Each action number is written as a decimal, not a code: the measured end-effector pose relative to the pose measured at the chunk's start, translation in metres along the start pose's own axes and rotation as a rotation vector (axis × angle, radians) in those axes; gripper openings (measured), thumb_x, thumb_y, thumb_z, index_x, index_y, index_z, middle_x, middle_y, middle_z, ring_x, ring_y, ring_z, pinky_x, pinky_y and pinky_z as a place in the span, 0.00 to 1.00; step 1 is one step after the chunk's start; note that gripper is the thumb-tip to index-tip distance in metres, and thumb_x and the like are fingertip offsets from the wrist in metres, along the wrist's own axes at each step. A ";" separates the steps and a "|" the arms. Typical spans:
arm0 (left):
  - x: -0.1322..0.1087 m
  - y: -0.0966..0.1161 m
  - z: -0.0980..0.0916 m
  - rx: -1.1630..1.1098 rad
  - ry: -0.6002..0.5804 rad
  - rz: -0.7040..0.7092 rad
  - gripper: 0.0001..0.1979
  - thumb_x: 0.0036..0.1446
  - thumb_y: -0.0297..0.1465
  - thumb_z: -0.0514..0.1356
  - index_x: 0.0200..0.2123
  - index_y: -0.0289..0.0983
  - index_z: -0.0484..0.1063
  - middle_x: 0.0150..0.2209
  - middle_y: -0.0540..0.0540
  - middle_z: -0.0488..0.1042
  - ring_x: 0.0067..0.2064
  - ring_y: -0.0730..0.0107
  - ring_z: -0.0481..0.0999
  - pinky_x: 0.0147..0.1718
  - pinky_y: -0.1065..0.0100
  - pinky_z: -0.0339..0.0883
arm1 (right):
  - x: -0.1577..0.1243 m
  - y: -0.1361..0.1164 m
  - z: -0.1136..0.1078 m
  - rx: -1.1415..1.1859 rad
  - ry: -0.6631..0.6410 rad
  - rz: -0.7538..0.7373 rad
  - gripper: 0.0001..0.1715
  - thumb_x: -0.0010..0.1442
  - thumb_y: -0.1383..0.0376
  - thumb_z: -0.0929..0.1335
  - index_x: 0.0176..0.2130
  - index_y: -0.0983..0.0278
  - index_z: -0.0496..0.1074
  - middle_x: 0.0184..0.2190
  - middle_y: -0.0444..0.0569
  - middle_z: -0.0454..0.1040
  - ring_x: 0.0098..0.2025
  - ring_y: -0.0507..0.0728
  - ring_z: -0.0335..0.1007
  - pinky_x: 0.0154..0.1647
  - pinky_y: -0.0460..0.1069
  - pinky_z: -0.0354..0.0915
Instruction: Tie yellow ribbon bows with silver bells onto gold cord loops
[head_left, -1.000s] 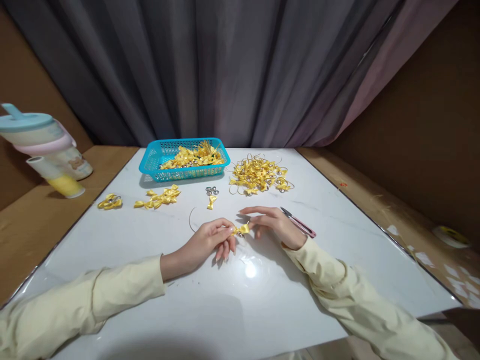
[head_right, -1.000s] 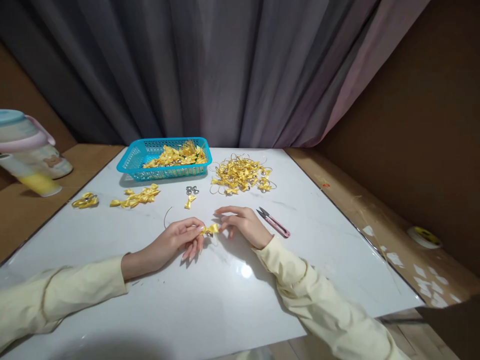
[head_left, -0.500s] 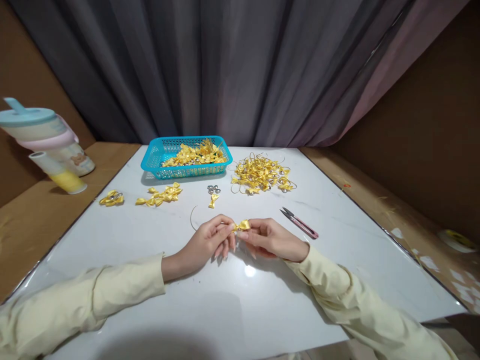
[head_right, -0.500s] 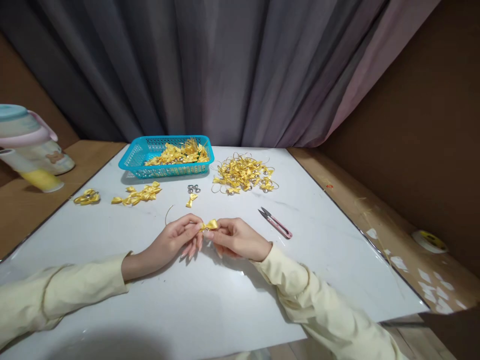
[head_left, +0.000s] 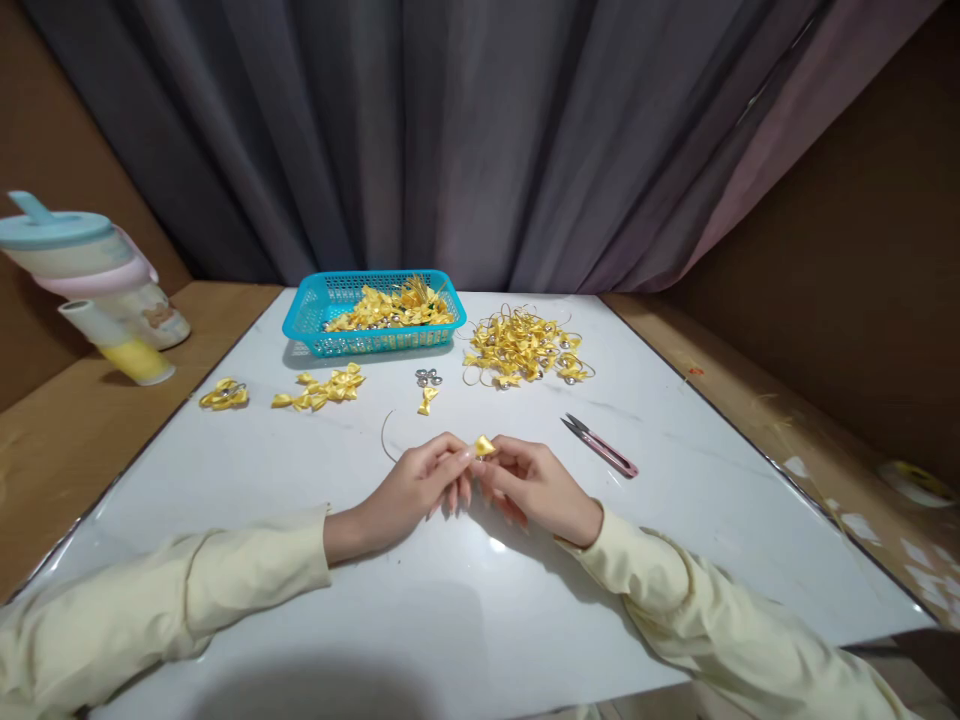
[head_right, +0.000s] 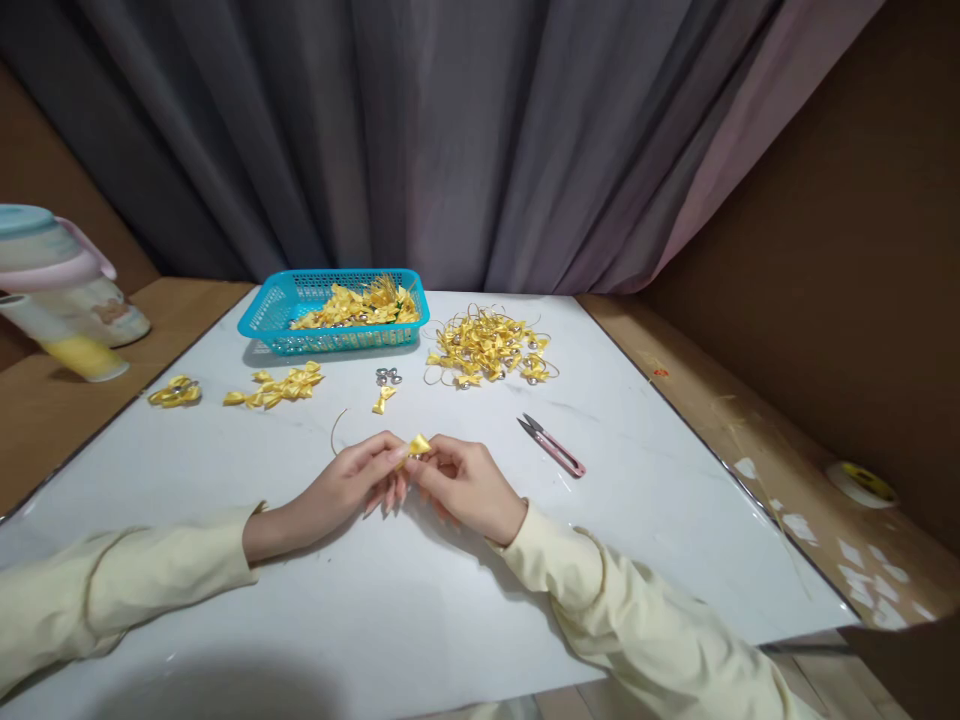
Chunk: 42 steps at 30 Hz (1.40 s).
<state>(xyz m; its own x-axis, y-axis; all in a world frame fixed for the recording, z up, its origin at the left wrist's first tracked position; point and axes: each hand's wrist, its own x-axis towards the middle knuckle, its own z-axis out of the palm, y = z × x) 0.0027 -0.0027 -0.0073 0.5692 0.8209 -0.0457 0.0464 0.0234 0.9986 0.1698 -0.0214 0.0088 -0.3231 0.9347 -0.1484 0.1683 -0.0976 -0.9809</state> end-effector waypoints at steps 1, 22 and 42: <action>-0.001 0.001 0.000 0.011 -0.007 0.008 0.14 0.61 0.40 0.49 0.30 0.36 0.62 0.20 0.53 0.66 0.20 0.79 0.63 0.20 0.75 0.57 | 0.000 0.000 0.001 -0.001 -0.007 0.001 0.20 0.53 0.50 0.67 0.26 0.64 0.63 0.14 0.38 0.63 0.11 0.45 0.54 0.08 0.41 0.51; 0.001 0.001 0.000 -0.003 0.066 -0.025 0.16 0.60 0.42 0.50 0.29 0.35 0.64 0.20 0.54 0.64 0.18 0.80 0.61 0.18 0.76 0.57 | -0.009 0.005 0.003 -0.762 0.246 -0.531 0.12 0.59 0.62 0.62 0.37 0.67 0.69 0.20 0.45 0.69 0.19 0.48 0.60 0.22 0.43 0.57; 0.000 -0.002 -0.003 -0.047 0.002 -0.028 0.15 0.60 0.41 0.51 0.31 0.35 0.64 0.20 0.52 0.68 0.17 0.81 0.61 0.15 0.77 0.54 | 0.007 0.006 -0.022 -0.076 -0.045 -0.402 0.23 0.51 0.66 0.68 0.48 0.64 0.63 0.47 0.56 0.67 0.49 0.58 0.65 0.51 0.54 0.61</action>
<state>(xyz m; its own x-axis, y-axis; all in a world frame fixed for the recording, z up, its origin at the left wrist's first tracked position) 0.0006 -0.0011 -0.0091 0.5666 0.8206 -0.0741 0.0239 0.0736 0.9970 0.1890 -0.0082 0.0048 -0.4169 0.8774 0.2375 0.0878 0.2989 -0.9502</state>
